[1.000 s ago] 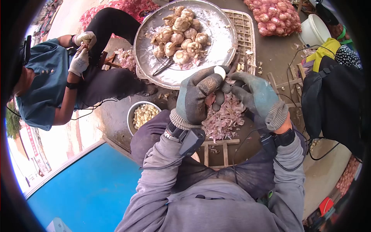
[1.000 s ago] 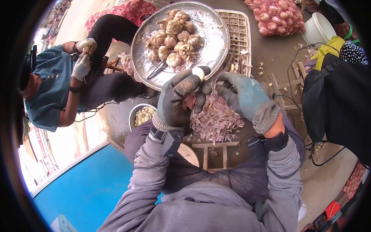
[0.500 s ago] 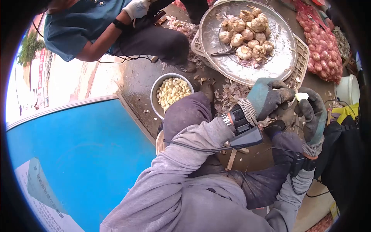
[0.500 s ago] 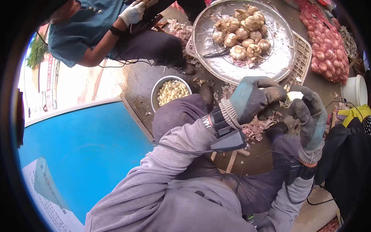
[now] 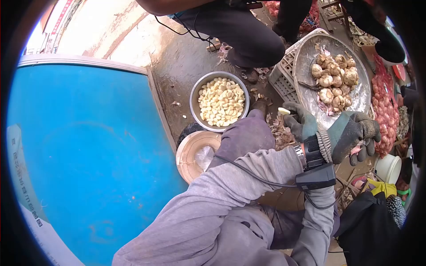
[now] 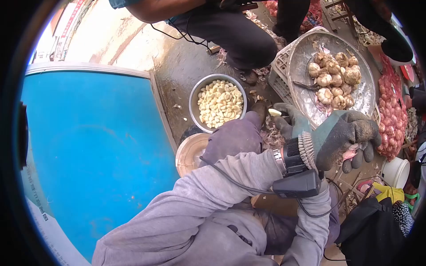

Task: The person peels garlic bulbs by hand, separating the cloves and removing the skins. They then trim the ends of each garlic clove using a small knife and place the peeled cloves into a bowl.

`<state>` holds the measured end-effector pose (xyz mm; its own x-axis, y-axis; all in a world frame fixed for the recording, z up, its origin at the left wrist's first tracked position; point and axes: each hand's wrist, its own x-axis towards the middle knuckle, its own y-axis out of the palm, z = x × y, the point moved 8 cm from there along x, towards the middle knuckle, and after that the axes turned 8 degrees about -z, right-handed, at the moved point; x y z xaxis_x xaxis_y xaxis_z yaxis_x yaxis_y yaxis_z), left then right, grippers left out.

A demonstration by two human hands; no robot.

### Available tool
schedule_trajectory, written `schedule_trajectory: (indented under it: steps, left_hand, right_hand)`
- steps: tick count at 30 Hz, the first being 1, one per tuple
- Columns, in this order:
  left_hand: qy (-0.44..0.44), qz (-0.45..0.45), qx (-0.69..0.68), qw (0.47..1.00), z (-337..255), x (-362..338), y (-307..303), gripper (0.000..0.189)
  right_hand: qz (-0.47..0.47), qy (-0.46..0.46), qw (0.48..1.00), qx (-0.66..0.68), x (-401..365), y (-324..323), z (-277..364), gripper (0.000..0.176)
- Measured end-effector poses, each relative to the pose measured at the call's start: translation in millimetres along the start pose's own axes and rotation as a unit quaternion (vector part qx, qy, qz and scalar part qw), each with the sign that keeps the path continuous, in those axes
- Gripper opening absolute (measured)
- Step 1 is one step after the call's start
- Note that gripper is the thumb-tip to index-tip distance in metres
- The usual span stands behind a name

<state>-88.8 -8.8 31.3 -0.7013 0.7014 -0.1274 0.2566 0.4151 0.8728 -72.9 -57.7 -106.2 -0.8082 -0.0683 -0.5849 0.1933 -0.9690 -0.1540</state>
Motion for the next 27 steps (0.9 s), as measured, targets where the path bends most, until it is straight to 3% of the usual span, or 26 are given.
schedule_trajectory:
  steps: [3,5,7,9,11,12,13,14,15,17,18,19,20,21,23,24,26,27]
  left_hand:
    - [0.036,-0.021,-0.058,0.997,-14,-3,-1,0.027]
    - [0.042,-0.048,-0.049,0.997,-15,-3,-5,0.027]
    - [0.067,-0.054,-0.085,0.993,-22,-5,-8,0.025]
    - [0.04,-0.054,-0.065,0.996,-28,-10,-11,0.028]
    - [0.033,-0.052,-0.113,0.992,-28,-11,-12,0.032]
    - [0.05,-0.066,-0.055,0.995,-28,-13,-16,0.039]
    - [0.062,-0.07,-0.003,0.996,-30,-16,-17,0.046]
    - [0.027,-0.088,-0.064,0.994,-23,-14,-19,0.047]
    - [-0.013,-0.107,-0.122,0.987,-12,-10,-22,0.049]
    - [-0.014,-0.114,-0.151,0.982,-4,-4,-32,0.054]
    - [0.005,-0.116,-0.124,0.985,-4,-4,-30,0.054]
    - [0.031,-0.123,-0.092,0.988,-7,-5,-30,0.055]
    - [-0.028,-0.119,-0.2,0.972,4,1,-35,0.055]
    - [-0.028,-0.119,-0.189,0.974,9,4,-35,0.055]
    - [-0.031,-0.121,-0.257,0.958,20,11,-32,0.053]
    - [-0.009,-0.122,-0.24,0.963,23,12,-30,0.052]
    - [-0.015,-0.138,-0.233,0.962,37,17,-24,0.051]
    - [-0.014,-0.152,-0.232,0.961,44,19,-23,0.051]
  right_hand:
    - [0.097,-0.079,0.991,0.04,29,58,17,0.044]
    - [0.085,-0.079,0.993,0.018,39,67,9,0.043]
    - [0.08,-0.063,0.992,0.081,43,59,-6,0.043]
    - [0.067,-0.077,0.994,0.044,36,35,-17,0.042]
    - [0.065,0.05,0.997,-0.013,10,3,-32,0.046]
    - [0.04,0.059,0.997,-0.014,-2,-21,-70,0.046]
    - [-0.006,-0.094,0.995,-0.04,-16,-51,-104,0.048]
    - [-0.055,-0.242,0.965,-0.08,-49,-83,-116,0.049]
    - [-0.142,-0.289,0.902,-0.287,-98,-102,-73,0.047]
    - [-0.068,-0.118,0.932,-0.337,-106,-107,-38,0.035]
    - [-0.086,-0.112,0.931,-0.337,-121,-118,-17,0.035]
    - [-0.018,-0.038,0.994,-0.096,-131,-117,-9,0.03]
    - [0.06,0.031,0.986,0.154,-141,-110,3,0.027]
    - [0.061,0.023,0.985,0.16,-151,-118,17,0.027]
    - [-0.123,-0.036,0.981,0.149,-167,-167,32,0.022]
    - [-0.127,-0.039,0.979,0.157,-168,-168,32,0.022]
    - [-0.268,-0.173,0.94,0.118,-174,-184,51,0.021]
    - [-0.301,-0.191,0.931,0.079,-173,-185,49,0.025]
